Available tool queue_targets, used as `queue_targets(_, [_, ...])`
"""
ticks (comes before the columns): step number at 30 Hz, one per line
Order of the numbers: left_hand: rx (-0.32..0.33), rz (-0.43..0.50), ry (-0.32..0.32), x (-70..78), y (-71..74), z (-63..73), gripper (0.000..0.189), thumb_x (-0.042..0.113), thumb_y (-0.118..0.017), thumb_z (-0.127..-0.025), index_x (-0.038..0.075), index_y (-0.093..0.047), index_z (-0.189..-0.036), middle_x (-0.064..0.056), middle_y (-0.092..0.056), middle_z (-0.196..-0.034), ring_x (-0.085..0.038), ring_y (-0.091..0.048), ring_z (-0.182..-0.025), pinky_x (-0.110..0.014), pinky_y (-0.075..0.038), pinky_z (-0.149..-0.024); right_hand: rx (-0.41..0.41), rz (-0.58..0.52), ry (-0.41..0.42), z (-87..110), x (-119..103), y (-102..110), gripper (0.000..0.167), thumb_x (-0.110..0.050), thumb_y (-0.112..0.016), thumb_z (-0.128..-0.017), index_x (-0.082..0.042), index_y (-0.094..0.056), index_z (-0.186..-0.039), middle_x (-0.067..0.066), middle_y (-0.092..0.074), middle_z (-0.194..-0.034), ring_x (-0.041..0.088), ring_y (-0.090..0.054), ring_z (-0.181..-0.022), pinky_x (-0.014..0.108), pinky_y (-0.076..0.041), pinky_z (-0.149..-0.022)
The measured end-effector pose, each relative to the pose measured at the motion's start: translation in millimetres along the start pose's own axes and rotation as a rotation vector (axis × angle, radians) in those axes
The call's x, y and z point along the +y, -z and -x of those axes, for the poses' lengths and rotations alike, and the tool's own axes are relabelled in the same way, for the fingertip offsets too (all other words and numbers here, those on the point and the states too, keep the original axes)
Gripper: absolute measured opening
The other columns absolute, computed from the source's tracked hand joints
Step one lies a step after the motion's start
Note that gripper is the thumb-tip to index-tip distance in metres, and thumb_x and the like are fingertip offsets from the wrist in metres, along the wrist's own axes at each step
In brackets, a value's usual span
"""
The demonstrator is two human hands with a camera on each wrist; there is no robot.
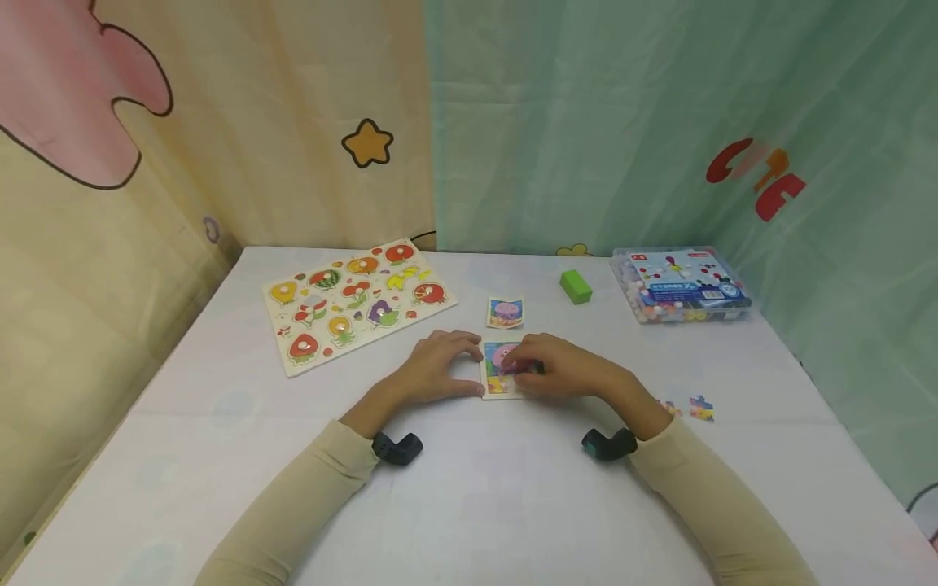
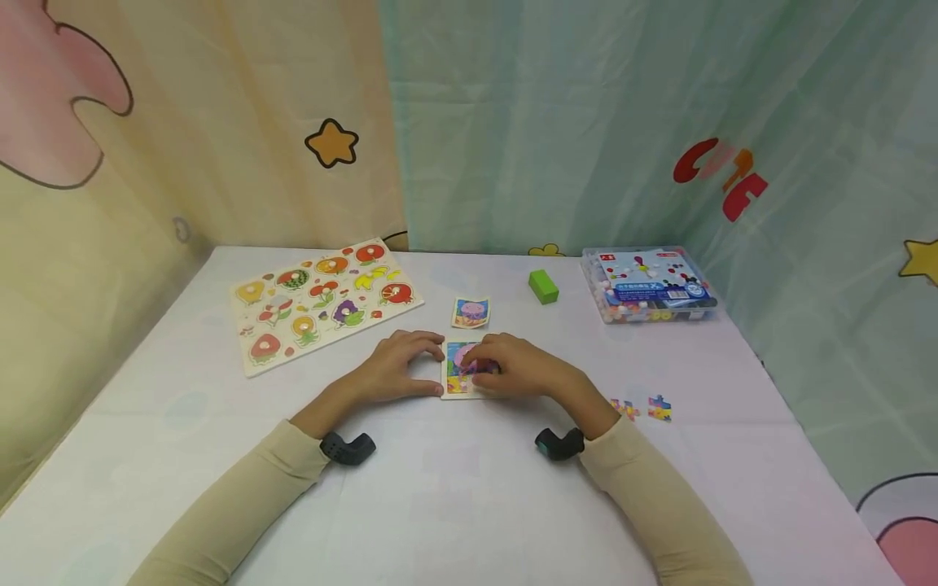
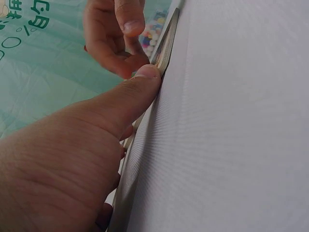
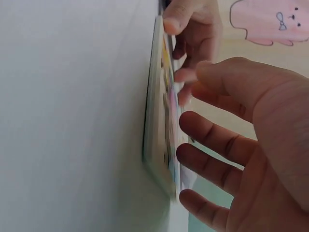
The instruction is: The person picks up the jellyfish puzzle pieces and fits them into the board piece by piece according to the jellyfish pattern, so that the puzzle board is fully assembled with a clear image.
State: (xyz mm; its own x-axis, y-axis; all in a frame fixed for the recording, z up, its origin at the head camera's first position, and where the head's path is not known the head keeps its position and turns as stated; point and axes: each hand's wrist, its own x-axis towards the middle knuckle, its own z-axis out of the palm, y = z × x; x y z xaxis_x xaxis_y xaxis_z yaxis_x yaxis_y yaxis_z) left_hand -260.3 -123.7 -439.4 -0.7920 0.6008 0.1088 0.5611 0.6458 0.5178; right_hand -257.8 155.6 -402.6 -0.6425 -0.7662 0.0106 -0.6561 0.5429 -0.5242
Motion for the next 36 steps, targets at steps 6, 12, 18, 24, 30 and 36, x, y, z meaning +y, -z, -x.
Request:
queue_targets(6, [-0.007,-0.02,0.006,1.9,0.6,-0.4,0.049,0.053,-0.079,-0.083,0.021,-0.068,-0.119,0.0,-0.051,-0.149,-0.027,-0.042,-0.133,-0.051,-0.036,-0.102,0.072,-0.048,-0.16,50.9,18,18,0.032,-0.023,-0.07,-0.097,-0.012,-0.068,-0.127,-0.001,-0.064,-0.117,0.02,-0.055,-0.113,0.047,-0.044,-0.098])
queue_targets(12, [-0.001,-0.032,0.001,1.8,4.0,-2.4,0.049,0.053,-0.079,-0.084,0.021,-0.067,-0.119,0.0,-0.05,-0.149,-0.027,-0.041,-0.134,-0.051,-0.035,-0.102,0.173,-0.036,-0.306,123.0,40,36,0.035,-0.025,-0.072,-0.096,-0.011,-0.066,-0.127,0.005,-0.06,-0.119,0.023,-0.058,-0.097,0.038,-0.052,-0.077])
queue_targets(18, [-0.011,-0.005,0.006,1.7,3.2,-2.2,0.048,0.052,-0.08,-0.083,0.022,-0.067,-0.118,0.0,-0.05,-0.15,-0.027,-0.041,-0.133,-0.051,-0.035,-0.101,0.253,0.084,-0.317,179.1,56,41,0.044,-0.024,-0.084,-0.085,-0.007,-0.067,-0.122,0.012,-0.061,-0.12,0.034,-0.052,-0.112,0.051,-0.042,-0.091])
queue_targets(24, [-0.004,0.0,0.005,1.9,1.1,-1.2,0.048,0.052,-0.081,-0.082,0.021,-0.067,-0.117,0.001,-0.051,-0.149,-0.026,-0.042,-0.133,-0.052,-0.034,-0.102,0.275,0.05,-0.317,196.7,68,34,0.036,-0.018,-0.088,-0.079,-0.012,-0.069,-0.109,0.016,-0.057,-0.121,0.041,-0.048,-0.115,0.058,-0.036,-0.091])
queue_targets(30, [0.002,-0.01,0.004,2.4,1.6,-1.7,0.048,0.051,-0.081,-0.082,0.02,-0.068,-0.117,0.0,-0.051,-0.149,-0.026,-0.042,-0.134,-0.053,-0.034,-0.103,0.262,-0.032,-0.395,195.9,66,32,0.029,-0.02,-0.088,-0.079,-0.017,-0.066,-0.097,0.022,-0.05,-0.128,0.047,-0.04,-0.12,0.068,-0.032,-0.093])
queue_targets(36, [-0.003,-0.004,0.007,3.3,1.6,-1.0,0.049,0.051,-0.081,-0.082,0.021,-0.067,-0.117,0.0,-0.051,-0.149,-0.026,-0.042,-0.134,-0.053,-0.034,-0.104,0.281,0.001,-0.375,197.0,65,31,0.025,-0.016,-0.087,-0.079,-0.02,-0.066,-0.093,0.021,-0.052,-0.126,0.046,-0.042,-0.118,0.061,-0.035,-0.09])
